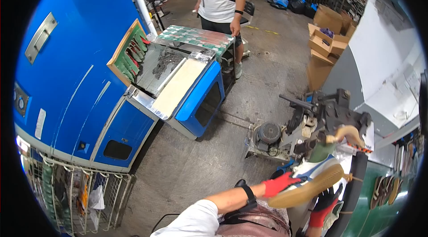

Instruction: Finishing and sorting shoes and shoe lasts in a factory setting.

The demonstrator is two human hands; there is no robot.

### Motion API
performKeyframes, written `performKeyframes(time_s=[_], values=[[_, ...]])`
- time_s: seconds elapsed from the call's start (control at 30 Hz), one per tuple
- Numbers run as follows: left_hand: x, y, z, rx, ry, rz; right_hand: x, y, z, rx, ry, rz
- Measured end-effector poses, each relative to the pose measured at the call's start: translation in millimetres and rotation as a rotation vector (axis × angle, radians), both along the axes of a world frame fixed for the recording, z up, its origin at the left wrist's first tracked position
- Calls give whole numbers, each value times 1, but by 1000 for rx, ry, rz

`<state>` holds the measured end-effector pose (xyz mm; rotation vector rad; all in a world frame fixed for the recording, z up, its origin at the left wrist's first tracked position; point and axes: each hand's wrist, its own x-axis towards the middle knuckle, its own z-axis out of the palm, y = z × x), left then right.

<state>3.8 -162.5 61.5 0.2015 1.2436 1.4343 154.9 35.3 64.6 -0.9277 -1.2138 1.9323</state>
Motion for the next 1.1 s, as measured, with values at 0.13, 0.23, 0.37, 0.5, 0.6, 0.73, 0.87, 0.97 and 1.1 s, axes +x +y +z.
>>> performKeyframes(time_s=[0.13,0.23,0.37,0.5,0.6,0.73,0.87,0.97,1.1], values=[[-27,-49,28,12,127,-171,-51,13,-33,-290,91,315],[-32,-90,35,-62,261,-208,-119,4,-41,-429,347,382],[-22,-141,19,-314,462,-328,-140,6,-29,-552,508,404],[1,-130,-23,-520,477,-344,-61,43,-38,-727,610,519],[17,-63,-55,-624,645,-300,39,86,-61,-554,759,337],[49,58,-58,-398,884,-165,181,135,-70,-541,582,74],[76,197,-54,-422,1140,-197,334,154,-61,-383,348,-466],[94,288,-67,-306,1442,-192,398,163,-89,-32,-184,-644],[117,343,-96,-400,1631,-504,418,157,-125,106,-983,-702]])
